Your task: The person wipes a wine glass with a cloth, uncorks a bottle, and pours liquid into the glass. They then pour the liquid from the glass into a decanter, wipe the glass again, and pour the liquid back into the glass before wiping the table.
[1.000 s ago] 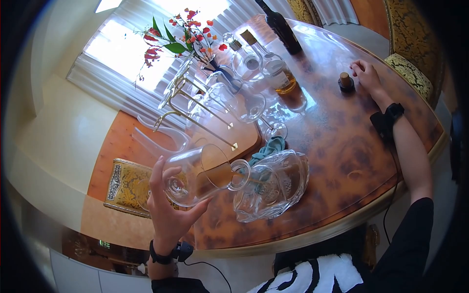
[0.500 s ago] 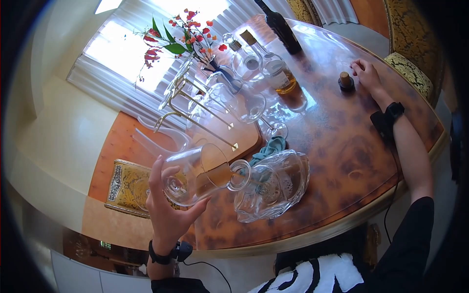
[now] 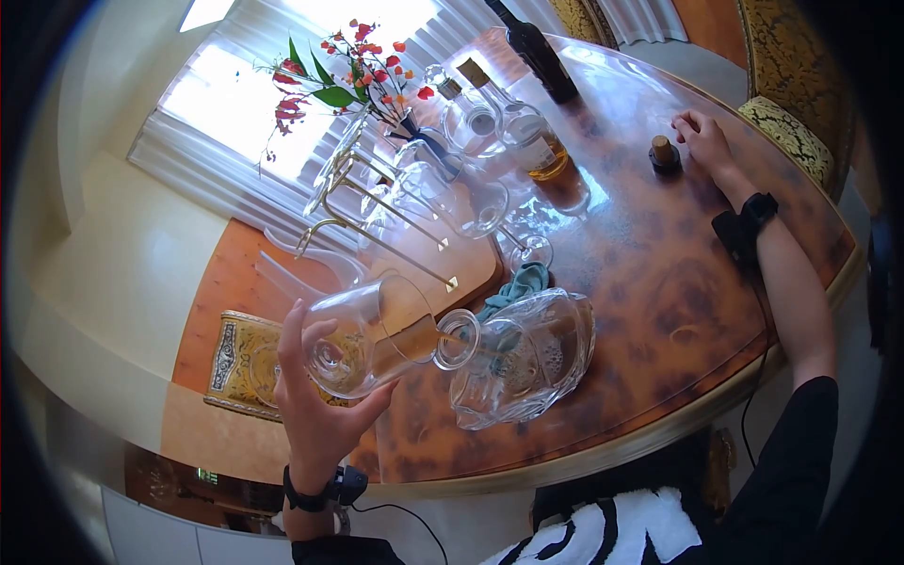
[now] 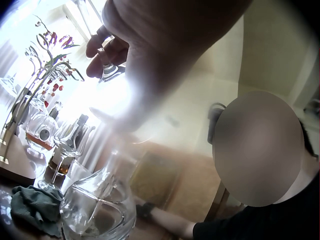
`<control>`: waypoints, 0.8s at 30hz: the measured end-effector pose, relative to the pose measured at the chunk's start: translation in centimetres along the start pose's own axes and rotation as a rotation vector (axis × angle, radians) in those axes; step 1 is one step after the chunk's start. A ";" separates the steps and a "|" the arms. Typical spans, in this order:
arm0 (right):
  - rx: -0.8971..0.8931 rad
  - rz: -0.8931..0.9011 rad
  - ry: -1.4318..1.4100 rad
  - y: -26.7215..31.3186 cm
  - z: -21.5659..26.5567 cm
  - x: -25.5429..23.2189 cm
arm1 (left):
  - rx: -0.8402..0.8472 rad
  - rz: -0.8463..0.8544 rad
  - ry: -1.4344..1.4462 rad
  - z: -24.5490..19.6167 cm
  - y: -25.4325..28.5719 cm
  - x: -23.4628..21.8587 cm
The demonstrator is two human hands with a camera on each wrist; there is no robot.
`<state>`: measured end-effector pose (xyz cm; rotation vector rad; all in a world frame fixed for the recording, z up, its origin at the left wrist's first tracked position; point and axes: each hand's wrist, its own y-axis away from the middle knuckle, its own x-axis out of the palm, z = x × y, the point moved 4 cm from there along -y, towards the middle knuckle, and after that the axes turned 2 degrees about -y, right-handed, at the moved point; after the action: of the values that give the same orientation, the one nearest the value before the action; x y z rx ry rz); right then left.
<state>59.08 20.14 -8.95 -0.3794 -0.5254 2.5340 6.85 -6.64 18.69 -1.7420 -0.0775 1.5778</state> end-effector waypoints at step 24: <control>-0.004 -0.004 0.004 0.2 0.4 0.1 | 0.013 0.023 -0.024 -0.6 -0.8 -0.3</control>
<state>58.77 19.94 -8.70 -0.3842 -0.5290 2.5284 7.67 -6.54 19.31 -1.7195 -0.0592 1.6125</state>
